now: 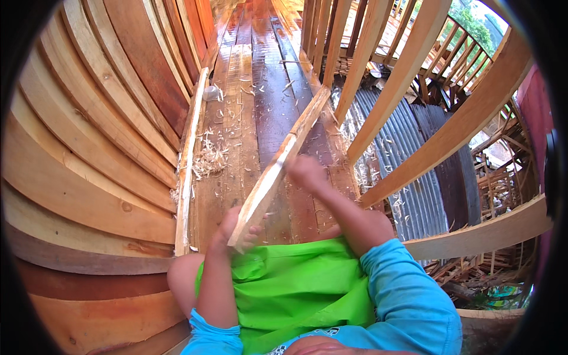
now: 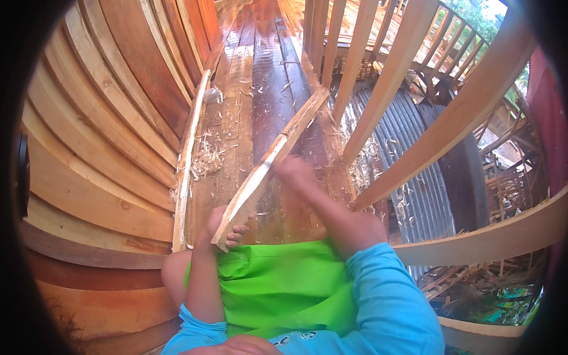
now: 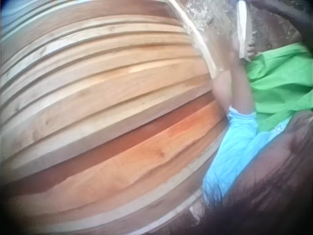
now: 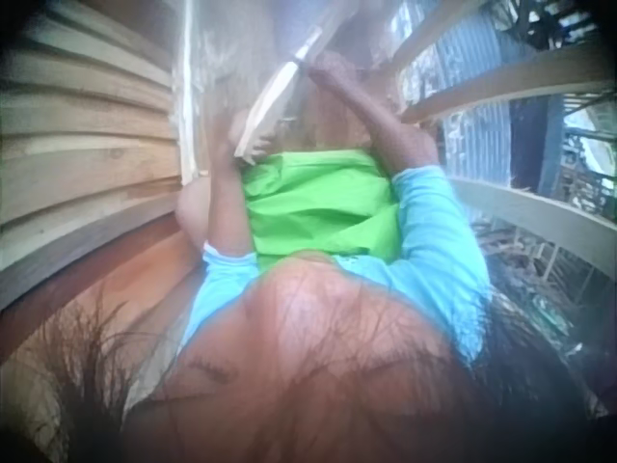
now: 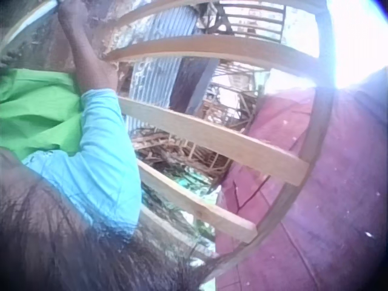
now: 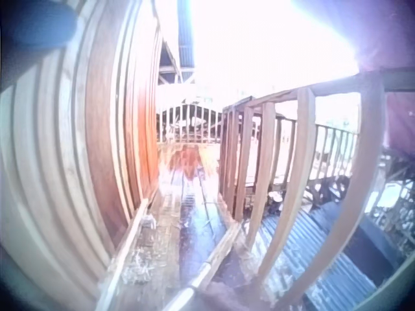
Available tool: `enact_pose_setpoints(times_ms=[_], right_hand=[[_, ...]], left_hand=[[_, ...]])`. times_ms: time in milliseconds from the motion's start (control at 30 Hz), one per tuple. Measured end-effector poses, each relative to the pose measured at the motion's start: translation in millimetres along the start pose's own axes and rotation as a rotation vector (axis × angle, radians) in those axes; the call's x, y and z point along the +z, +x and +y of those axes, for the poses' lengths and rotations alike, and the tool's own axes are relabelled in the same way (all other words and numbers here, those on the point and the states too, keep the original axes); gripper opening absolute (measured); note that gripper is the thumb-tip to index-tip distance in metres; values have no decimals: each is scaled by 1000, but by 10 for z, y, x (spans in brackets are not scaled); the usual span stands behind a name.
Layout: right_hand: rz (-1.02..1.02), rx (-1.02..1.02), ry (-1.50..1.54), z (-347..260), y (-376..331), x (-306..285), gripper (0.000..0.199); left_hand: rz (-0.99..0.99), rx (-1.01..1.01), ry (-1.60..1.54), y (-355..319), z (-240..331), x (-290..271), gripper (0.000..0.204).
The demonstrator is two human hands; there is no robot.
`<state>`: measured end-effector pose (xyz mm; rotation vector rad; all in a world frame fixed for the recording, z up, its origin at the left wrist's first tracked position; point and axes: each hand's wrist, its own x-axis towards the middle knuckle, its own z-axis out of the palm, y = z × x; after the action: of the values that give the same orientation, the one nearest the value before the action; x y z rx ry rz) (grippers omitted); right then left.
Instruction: The person sits on a wooden floor and uses a knife to shave thin strips from a long piece of wood held between their legs. Wood shavings accumulate on the floor as the person repeatedly scrapes along the length of the wood.
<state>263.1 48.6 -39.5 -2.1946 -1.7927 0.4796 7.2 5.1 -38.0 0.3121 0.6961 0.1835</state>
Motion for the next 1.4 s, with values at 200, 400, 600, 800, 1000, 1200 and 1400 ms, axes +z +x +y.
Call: enact_pose_setpoints(times_ms=[200,400,600,800,1000,1200,1400], right_hand=[[80,205,127,536,256,-30,53],[25,150,152,440,175,126,58],[174,-207,361,260,-224,39,34],[-7,-69,306,288,-183,111,52],[31,79,140,-127,-345,8,70],[80,-23,-9,-317,-420,-85,53],[123,-68,-24,-85,-315,-162,49]], left_hand=[[-27,-36,-28,90,10,93,47],[-125,-38,-151,6,28,4,49],[-311,-62,-241,24,88,-58,47],[-470,-132,-336,183,106,-228,47],[-462,-82,-294,207,82,-219,45],[-350,-64,-299,92,-26,-68,44],[-407,-73,-373,149,-91,46,46]])
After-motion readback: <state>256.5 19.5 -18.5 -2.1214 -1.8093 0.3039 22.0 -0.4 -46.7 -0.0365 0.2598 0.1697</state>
